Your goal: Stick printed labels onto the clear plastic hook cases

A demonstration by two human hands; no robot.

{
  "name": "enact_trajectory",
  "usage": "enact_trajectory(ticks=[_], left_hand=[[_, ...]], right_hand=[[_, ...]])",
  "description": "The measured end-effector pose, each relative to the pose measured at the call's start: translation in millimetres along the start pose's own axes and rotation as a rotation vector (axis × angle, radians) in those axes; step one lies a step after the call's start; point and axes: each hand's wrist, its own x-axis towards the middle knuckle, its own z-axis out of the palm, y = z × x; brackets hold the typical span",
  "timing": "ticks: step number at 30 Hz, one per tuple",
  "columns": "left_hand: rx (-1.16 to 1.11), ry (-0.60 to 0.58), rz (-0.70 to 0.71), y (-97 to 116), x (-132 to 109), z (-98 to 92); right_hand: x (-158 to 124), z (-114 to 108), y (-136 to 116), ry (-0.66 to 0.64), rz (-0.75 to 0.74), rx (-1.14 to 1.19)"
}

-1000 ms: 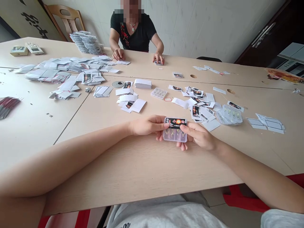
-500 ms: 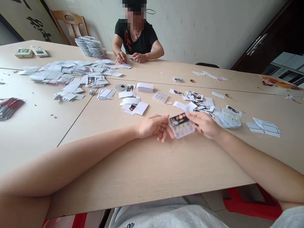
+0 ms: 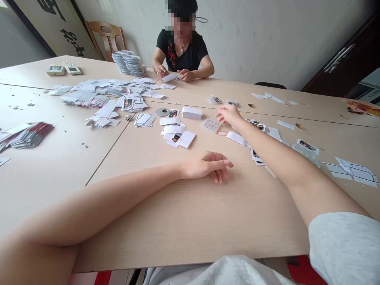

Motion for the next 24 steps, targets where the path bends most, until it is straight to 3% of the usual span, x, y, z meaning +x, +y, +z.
enact_trajectory(ticks=[3,5,8,11,15,20,24], left_hand=[[0.126,-0.01,0.03,0,-1,2.8],[0.276,-0.012,0.082,-2,-2,5.9],[0.607,0.009,0.259,-8,-4,12.9],[0.974,-0.013,0.46,-15,-6,20.5],[1.332,-0.024,0.596,-19,-7,26.4],[1.49,0.355,0.434,-17,-6,19.5],[1.563,0.501,0.358,-15,-2,7.0]], right_hand=[[-33,3,3,-0.121,-0.2,-0.232],[-60,0,1,-0.274,-0.44,-0.569],[-93,-12,-4,-0.412,-0.6,-0.83],[-100,-35,-4,-0.325,-0.519,-0.875],[-69,-70,11,-0.232,-0.3,-0.978],[-24,-93,26,-0.017,-0.134,-0.994],[-9,-94,27,0.017,-0.112,-0.938]])
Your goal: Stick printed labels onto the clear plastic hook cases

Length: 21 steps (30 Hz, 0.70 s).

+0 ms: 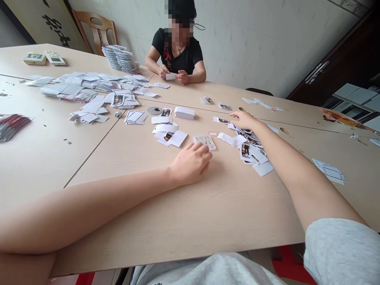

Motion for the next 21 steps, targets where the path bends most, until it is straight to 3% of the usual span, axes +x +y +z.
enact_trajectory(ticks=[4,7,12,17,19,21], left_hand=[[0.004,-0.003,-0.106,-6,3,3.8],[-0.05,-0.042,-0.103,-6,2,5.0],[-0.192,-0.014,0.116,-7,1,3.3],[-0.483,-0.033,0.338,-7,0,-2.5],[-0.591,-0.003,0.283,-8,1,-5.3],[-0.677,0.072,0.088,-10,3,-7.6]], right_hand=[[9,-1,-5,0.04,0.004,0.053],[16,1,-10,0.043,-0.01,0.07],[30,17,-26,0.043,-0.022,0.071],[33,32,-45,0.114,0.017,0.027],[29,32,-50,0.176,0.005,0.025],[21,27,-55,0.256,-0.035,0.034]])
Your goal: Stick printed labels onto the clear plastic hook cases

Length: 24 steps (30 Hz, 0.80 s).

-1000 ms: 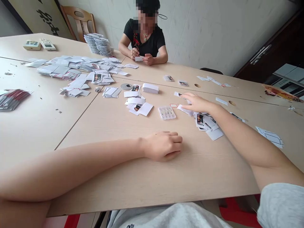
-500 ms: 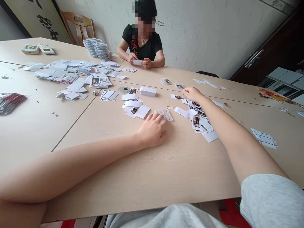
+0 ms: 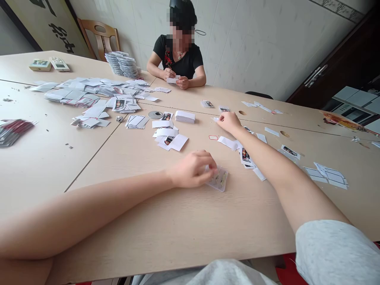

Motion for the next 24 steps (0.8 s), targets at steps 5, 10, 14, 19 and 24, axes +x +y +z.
enact_trajectory(ticks=[5,10,14,19,24], left_hand=[[-0.185,0.309,-0.494,-6,5,-6.7],[-0.384,0.259,-0.572,-7,9,-12.7],[-0.446,0.11,-0.598,-7,10,-16.0],[-0.453,0.04,-0.55,-11,10,-14.3],[-0.425,0.024,-0.523,-10,9,-12.4]], right_hand=[[-43,-27,-19,0.271,-0.287,0.062],[-120,-45,-38,0.443,-0.742,0.127],[-160,-41,-43,0.454,-0.752,0.214],[-171,-31,-45,0.266,-0.569,0.493],[-173,-32,-43,0.089,-0.564,0.605]])
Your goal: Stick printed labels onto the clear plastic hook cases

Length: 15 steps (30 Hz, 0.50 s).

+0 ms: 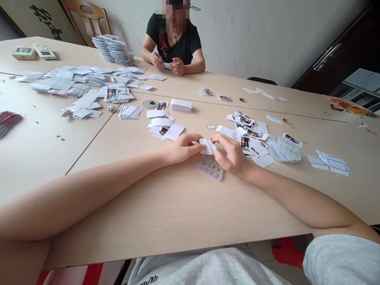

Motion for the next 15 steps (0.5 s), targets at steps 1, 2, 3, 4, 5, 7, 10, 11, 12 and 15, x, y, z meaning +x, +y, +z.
enact_trajectory(ticks=[1,2,3,4,5,7,10,11,12,15], left_hand=[[0.006,-0.003,0.001,0.3,-0.2,0.2],[0.01,-0.005,0.002,0.5,-0.3,0.4],[0.012,-0.004,0.006,0.7,-0.3,0.6],[0.012,0.001,0.012,0.7,-0.2,0.8],[0.01,0.012,0.019,0.5,-0.1,1.0],[0.004,0.035,0.032,-0.4,0.3,1.6],[-0.009,0.054,0.04,-2.8,1.0,2.5],[-0.012,0.056,0.04,-3.6,1.3,2.6],[-0.013,0.055,0.037,-4.3,1.6,2.5],[-0.011,0.053,0.031,-5.5,2.4,1.9]], right_hand=[[-0.7,-0.7,-0.2,-0.007,-0.004,0.016],[-1.4,-1.4,-0.3,-0.011,-0.007,0.031],[-1.9,-1.8,-0.3,-0.016,-0.011,0.047],[-2.2,-2.0,-0.3,-0.023,-0.018,0.066],[-2.4,-1.9,-0.5,-0.031,-0.027,0.083],[-1.8,-1.1,-1.6,-0.036,-0.031,0.098],[0.4,1.4,-4.7,0.008,0.046,0.076],[1.4,2.4,-5.7,0.03,0.081,0.074],[2.3,3.3,-6.5,0.047,0.111,0.08],[4.3,5.0,-6.8,0.081,0.162,0.113]])
